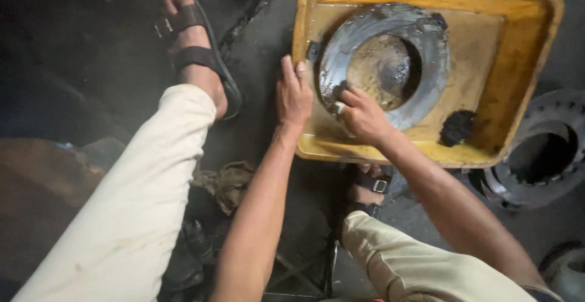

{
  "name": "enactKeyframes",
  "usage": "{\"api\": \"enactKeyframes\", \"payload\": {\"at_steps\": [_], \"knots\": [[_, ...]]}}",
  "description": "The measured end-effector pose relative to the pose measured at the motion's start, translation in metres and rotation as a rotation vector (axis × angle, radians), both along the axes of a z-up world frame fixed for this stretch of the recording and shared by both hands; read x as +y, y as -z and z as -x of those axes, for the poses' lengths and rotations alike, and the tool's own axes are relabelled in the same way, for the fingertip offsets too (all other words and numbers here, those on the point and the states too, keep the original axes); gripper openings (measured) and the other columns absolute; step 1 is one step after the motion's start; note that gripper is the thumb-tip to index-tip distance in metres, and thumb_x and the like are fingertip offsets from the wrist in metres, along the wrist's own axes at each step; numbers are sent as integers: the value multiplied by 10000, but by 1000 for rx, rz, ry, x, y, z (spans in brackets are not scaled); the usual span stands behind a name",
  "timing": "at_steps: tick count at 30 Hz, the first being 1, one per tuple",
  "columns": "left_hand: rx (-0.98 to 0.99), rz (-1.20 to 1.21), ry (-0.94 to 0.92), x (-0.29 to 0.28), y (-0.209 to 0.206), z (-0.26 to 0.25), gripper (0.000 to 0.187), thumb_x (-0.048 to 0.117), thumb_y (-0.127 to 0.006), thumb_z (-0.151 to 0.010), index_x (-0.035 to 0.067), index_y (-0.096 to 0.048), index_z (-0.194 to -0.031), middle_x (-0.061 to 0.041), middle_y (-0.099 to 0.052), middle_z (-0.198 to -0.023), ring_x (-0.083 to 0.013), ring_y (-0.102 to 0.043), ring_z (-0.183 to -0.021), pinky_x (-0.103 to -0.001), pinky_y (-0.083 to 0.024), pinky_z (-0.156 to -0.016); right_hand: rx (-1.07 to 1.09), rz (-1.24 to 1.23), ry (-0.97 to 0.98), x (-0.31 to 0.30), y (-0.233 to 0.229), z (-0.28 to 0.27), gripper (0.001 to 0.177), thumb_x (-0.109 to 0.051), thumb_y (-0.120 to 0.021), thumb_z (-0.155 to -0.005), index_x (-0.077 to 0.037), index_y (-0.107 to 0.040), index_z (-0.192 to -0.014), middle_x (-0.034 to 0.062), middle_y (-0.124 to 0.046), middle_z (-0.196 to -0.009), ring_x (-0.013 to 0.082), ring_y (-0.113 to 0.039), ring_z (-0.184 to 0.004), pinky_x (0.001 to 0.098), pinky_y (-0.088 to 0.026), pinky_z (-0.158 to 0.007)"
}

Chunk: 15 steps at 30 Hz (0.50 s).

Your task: Cleaning a metal automotive clutch pressure plate in a tray using a solvent and a brush.

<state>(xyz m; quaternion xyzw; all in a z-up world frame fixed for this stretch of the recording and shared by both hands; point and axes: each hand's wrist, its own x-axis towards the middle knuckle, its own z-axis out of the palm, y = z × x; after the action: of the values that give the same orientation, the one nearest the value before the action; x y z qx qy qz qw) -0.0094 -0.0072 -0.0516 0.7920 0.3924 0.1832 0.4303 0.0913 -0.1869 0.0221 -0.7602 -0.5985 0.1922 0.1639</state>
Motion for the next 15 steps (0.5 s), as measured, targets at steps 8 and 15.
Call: {"api": "enactKeyframes", "payload": {"at_steps": [8,15], "knots": [[20,130,1,1,-20,-1,506,397,-414,-1101,-10,-494,-1390,-345,-662,-1171,-520,-634,-1074,-549,-516,-865,19,-173,13,-41,-16,19,327,-175,-714,-783,-73,-715,-1094,156,-636,-1189,362,-569,-1122,502,-459,-921],[1,2,-15,1,-7,-4,497,361,-443,-1099,-41,-476,-1391,-368,-646,-1154,-541,-627,-1022,-566,-502,-862,-120,-185,3,22,2,-15,229,-151,-754,-790,-152,-752,-1019,62,-634,-1010,315,-556,-1104,508,-415,-899]]}}
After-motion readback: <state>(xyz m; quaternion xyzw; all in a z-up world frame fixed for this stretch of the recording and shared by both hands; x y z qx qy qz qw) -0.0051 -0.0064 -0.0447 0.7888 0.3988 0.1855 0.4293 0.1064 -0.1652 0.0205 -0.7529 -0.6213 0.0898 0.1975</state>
